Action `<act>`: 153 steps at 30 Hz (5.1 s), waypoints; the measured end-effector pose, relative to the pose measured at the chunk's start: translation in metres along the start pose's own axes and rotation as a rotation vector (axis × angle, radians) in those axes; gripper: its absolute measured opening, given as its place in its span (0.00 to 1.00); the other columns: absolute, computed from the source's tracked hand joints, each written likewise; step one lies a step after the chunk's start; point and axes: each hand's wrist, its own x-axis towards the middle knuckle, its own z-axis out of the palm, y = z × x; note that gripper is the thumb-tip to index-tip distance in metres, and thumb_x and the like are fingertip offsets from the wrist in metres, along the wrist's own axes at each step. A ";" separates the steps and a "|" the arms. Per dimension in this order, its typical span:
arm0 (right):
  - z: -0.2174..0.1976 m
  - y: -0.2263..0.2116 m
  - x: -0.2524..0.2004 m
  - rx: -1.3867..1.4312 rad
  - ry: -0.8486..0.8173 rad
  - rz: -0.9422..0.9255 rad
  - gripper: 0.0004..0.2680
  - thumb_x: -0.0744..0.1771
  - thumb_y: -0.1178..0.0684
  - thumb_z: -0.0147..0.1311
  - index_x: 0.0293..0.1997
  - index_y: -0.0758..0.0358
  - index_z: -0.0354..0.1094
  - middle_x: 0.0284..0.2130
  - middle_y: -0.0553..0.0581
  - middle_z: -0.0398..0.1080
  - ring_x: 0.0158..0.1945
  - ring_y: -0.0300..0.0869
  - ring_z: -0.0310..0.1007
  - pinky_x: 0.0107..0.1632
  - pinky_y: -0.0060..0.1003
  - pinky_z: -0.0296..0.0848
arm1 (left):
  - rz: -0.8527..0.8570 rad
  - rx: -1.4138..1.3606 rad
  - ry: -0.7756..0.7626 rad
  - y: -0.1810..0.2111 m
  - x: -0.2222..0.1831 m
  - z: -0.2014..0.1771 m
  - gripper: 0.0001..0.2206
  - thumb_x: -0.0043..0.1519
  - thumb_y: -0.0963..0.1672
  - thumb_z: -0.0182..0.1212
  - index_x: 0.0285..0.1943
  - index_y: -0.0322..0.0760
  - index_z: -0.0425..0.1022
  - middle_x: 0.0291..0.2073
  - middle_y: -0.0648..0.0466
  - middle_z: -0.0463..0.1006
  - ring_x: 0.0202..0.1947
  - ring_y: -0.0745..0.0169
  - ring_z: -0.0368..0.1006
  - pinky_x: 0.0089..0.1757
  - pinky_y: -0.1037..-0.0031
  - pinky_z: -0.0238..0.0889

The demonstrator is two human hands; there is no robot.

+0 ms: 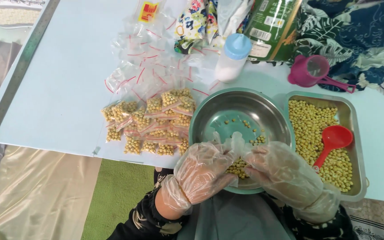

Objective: The person is manually portioning soybeans into small plastic bags from a metal bowl.

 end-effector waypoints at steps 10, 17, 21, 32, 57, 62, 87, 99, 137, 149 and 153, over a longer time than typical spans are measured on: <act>0.024 0.015 -0.020 -0.028 0.133 -0.071 0.09 0.61 0.54 0.62 0.41 0.61 0.71 0.35 0.54 0.73 0.37 0.49 0.72 0.42 0.43 0.71 | -0.007 0.166 -0.011 0.000 -0.005 0.036 0.19 0.54 0.46 0.69 0.51 0.31 0.76 0.37 0.47 0.77 0.35 0.45 0.73 0.41 0.59 0.65; 0.026 0.017 -0.026 0.063 0.203 -0.079 0.09 0.62 0.53 0.63 0.43 0.61 0.73 0.35 0.53 0.73 0.35 0.48 0.71 0.42 0.42 0.71 | -0.013 0.231 0.013 -0.001 -0.009 0.042 0.15 0.52 0.46 0.71 0.44 0.34 0.78 0.43 0.48 0.79 0.34 0.48 0.71 0.38 0.61 0.64; 0.013 0.020 -0.016 -0.019 -0.032 -0.038 0.10 0.67 0.41 0.53 0.28 0.52 0.65 0.23 0.56 0.68 0.32 0.58 0.73 0.33 0.52 0.74 | 0.076 0.193 0.079 -0.021 -0.019 0.055 0.18 0.60 0.51 0.66 0.51 0.35 0.79 0.40 0.47 0.79 0.39 0.40 0.78 0.40 0.56 0.74; 0.025 0.014 -0.027 0.049 0.191 -0.072 0.07 0.62 0.53 0.62 0.40 0.59 0.72 0.31 0.53 0.70 0.32 0.49 0.69 0.38 0.43 0.70 | -0.009 0.242 0.012 0.003 -0.012 0.042 0.17 0.53 0.46 0.69 0.49 0.34 0.78 0.46 0.48 0.79 0.38 0.47 0.72 0.40 0.61 0.65; 0.025 0.008 -0.021 -0.095 0.077 -0.020 0.05 0.63 0.52 0.59 0.34 0.59 0.70 0.28 0.54 0.70 0.32 0.51 0.69 0.38 0.46 0.69 | -0.018 0.287 0.003 0.000 -0.019 0.045 0.19 0.57 0.49 0.66 0.52 0.35 0.77 0.40 0.49 0.76 0.37 0.48 0.70 0.41 0.60 0.62; 0.023 0.007 -0.020 -0.099 0.037 -0.006 0.05 0.63 0.51 0.58 0.34 0.59 0.70 0.28 0.53 0.70 0.32 0.50 0.69 0.39 0.45 0.69 | -0.023 0.251 -0.028 -0.001 -0.018 0.045 0.20 0.56 0.48 0.67 0.54 0.34 0.78 0.43 0.49 0.77 0.38 0.48 0.71 0.41 0.60 0.63; 0.031 0.012 -0.045 0.036 0.143 -0.108 0.10 0.60 0.55 0.64 0.44 0.58 0.72 0.41 0.54 0.72 0.40 0.50 0.72 0.43 0.43 0.71 | 0.053 0.153 0.025 0.018 -0.021 0.041 0.17 0.58 0.46 0.68 0.54 0.34 0.77 0.50 0.48 0.77 0.42 0.46 0.73 0.45 0.60 0.66; 0.025 0.002 -0.038 0.043 0.114 -0.150 0.10 0.60 0.57 0.64 0.41 0.58 0.71 0.40 0.52 0.72 0.40 0.48 0.72 0.44 0.41 0.70 | 0.032 0.133 -0.040 0.025 -0.027 0.034 0.25 0.56 0.47 0.68 0.63 0.34 0.73 0.45 0.50 0.77 0.39 0.51 0.70 0.45 0.61 0.64; -0.037 0.017 0.027 0.119 -0.111 -0.167 0.09 0.63 0.52 0.59 0.45 0.56 0.74 0.37 0.49 0.74 0.37 0.47 0.70 0.43 0.42 0.70 | -0.003 0.342 0.029 -0.004 0.008 -0.069 0.06 0.57 0.40 0.67 0.40 0.32 0.77 0.37 0.48 0.77 0.34 0.48 0.70 0.41 0.62 0.64; -0.042 -0.008 0.135 0.142 -0.849 0.094 0.10 0.70 0.44 0.45 0.53 0.43 0.74 0.38 0.46 0.78 0.44 0.36 0.77 0.54 0.36 0.76 | -0.137 0.237 0.064 -0.030 0.000 -0.089 0.07 0.58 0.42 0.66 0.44 0.40 0.81 0.35 0.58 0.80 0.36 0.57 0.74 0.41 0.67 0.65; -0.050 -0.021 0.182 0.010 -0.859 0.154 0.10 0.70 0.42 0.45 0.50 0.42 0.75 0.37 0.44 0.77 0.46 0.34 0.78 0.52 0.31 0.76 | -0.208 0.299 0.141 -0.060 -0.021 -0.088 0.15 0.54 0.44 0.70 0.48 0.36 0.79 0.42 0.48 0.78 0.38 0.47 0.73 0.41 0.61 0.66</act>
